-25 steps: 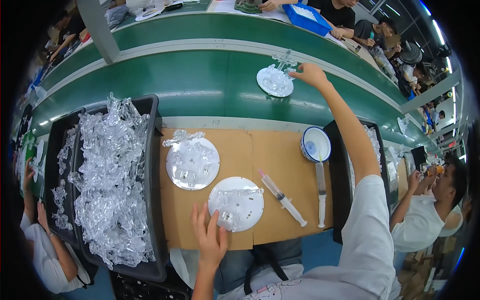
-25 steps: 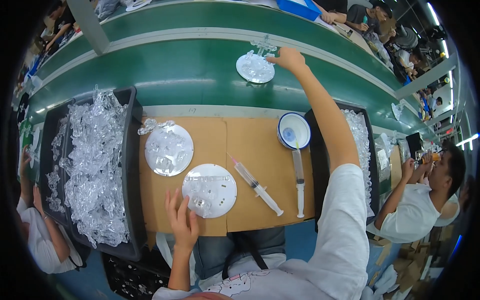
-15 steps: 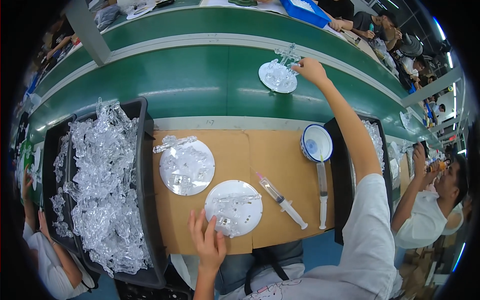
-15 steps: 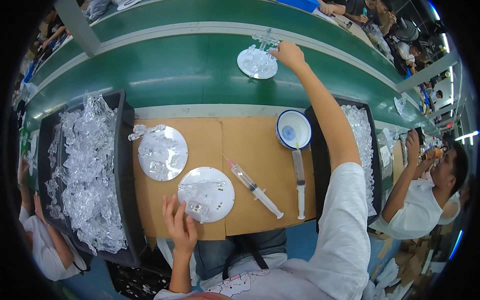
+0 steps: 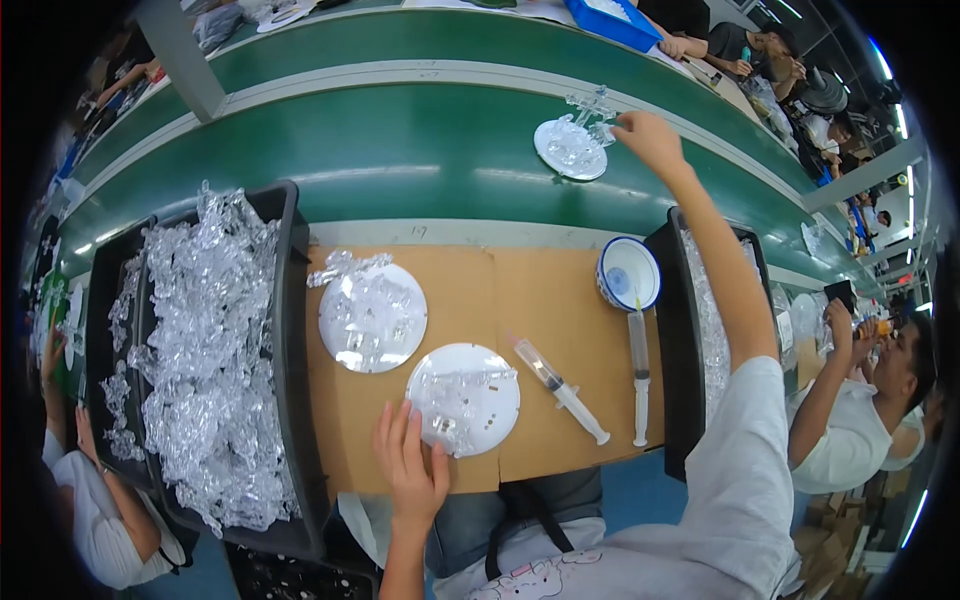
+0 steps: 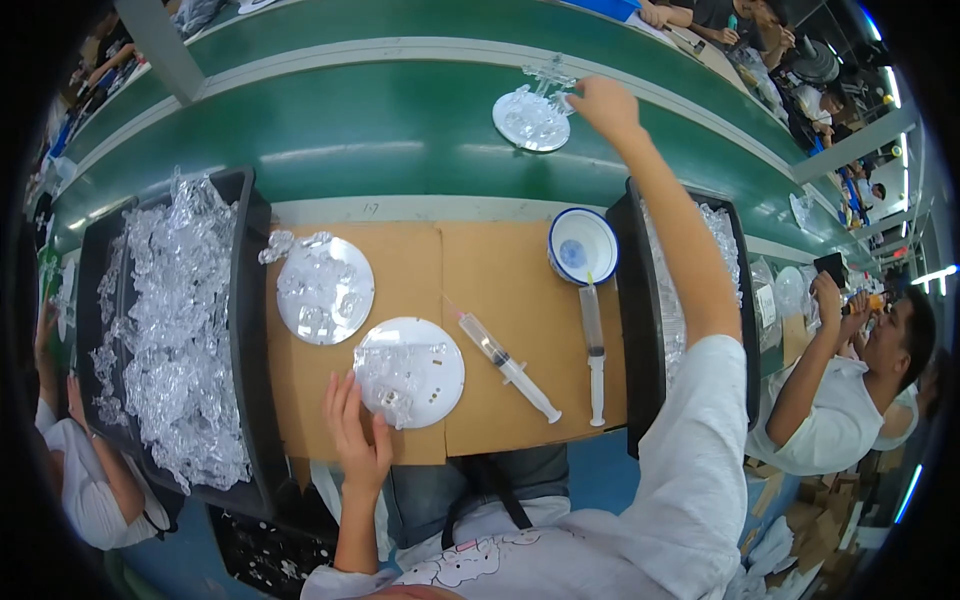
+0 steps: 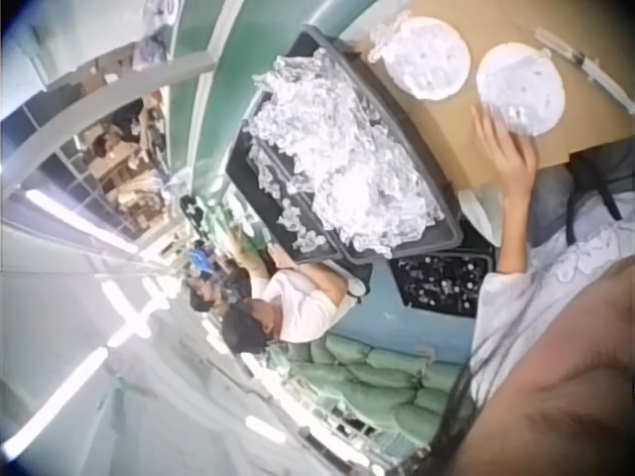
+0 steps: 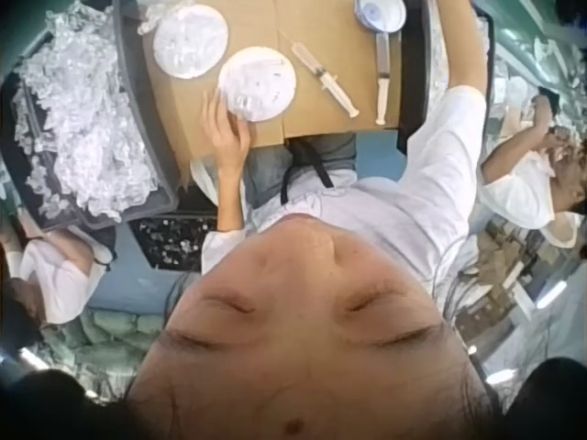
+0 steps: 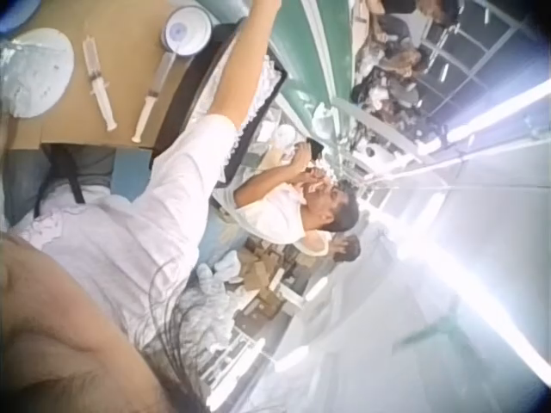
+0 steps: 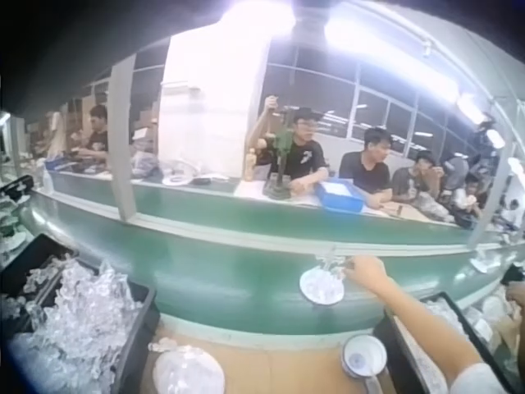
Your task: Assembling decorative light fixtures by gluing plastic components onto circular bases using a syringe.
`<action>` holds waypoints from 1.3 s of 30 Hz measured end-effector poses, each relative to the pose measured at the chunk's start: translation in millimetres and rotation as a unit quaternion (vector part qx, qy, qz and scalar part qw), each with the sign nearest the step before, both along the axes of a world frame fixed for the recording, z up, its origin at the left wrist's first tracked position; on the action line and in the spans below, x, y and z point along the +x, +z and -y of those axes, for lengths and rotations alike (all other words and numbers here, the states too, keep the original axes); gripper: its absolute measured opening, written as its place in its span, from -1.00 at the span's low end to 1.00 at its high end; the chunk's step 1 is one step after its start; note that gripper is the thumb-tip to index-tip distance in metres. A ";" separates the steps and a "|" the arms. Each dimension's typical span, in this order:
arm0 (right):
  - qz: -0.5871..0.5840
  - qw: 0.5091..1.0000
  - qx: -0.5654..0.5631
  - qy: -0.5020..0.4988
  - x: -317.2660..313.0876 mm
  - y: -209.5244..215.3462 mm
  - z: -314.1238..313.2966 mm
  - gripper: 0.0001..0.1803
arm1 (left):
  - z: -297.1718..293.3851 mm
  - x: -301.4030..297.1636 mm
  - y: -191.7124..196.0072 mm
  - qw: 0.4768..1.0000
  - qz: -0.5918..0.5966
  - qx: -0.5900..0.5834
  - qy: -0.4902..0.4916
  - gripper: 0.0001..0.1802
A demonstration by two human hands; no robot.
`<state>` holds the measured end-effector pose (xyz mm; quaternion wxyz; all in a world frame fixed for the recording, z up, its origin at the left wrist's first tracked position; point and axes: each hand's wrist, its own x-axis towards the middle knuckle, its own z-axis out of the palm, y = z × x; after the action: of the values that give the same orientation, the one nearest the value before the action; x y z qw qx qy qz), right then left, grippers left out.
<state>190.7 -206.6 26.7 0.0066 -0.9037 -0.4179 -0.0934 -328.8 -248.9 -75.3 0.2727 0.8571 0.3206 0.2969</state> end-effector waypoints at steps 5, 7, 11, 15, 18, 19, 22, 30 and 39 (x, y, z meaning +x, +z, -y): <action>-0.077 0.984 0.083 0.138 -84.3 65.6 74.2 -0.70 | -4.0 0.0 5.6 0.999 -0.016 0.025 -0.029 -0.47; -0.116 0.982 0.072 0.132 -116.3 77.1 118.7 -0.73 | -4.4 1.6 2.3 0.999 -0.010 0.036 -0.027 -0.47; -0.132 0.986 0.075 0.063 -142.7 74.8 226.4 -0.76 | 2.6 3.5 -1.7 0.998 -0.027 0.032 -0.037 -0.44; -0.146 0.985 0.081 -0.052 -127.3 48.5 311.7 -0.77 | 4.9 -5.7 -2.8 0.998 -0.050 0.032 -0.033 -0.42; -0.193 0.978 0.063 -0.054 -128.3 26.7 344.4 -0.76 | 6.7 -6.8 1.6 0.996 -0.070 0.049 -0.034 -0.44; -0.248 0.967 0.049 -0.025 -132.2 20.9 344.1 -0.75 | 6.7 -9.4 1.4 0.994 -0.087 0.062 -0.022 -0.45; -0.158 0.987 0.018 -0.013 -144.0 8.8 338.8 -0.72 | 5.7 -18.6 -2.4 0.990 -0.107 0.086 -0.011 -0.47; -0.045 0.997 -0.066 -0.008 -120.7 -35.3 350.4 -0.74 | 12.6 -15.1 7.9 0.982 -0.144 0.123 0.007 -0.49; -0.326 0.915 0.235 0.015 -236.5 43.9 314.9 -0.71 | 30.3 -34.0 25.5 0.987 -0.082 0.129 0.046 -0.53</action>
<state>-45.8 -521.5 70.7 0.3560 -0.8501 -0.3718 0.1114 -362.8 -279.2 -49.7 0.1190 0.8910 0.3398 0.2768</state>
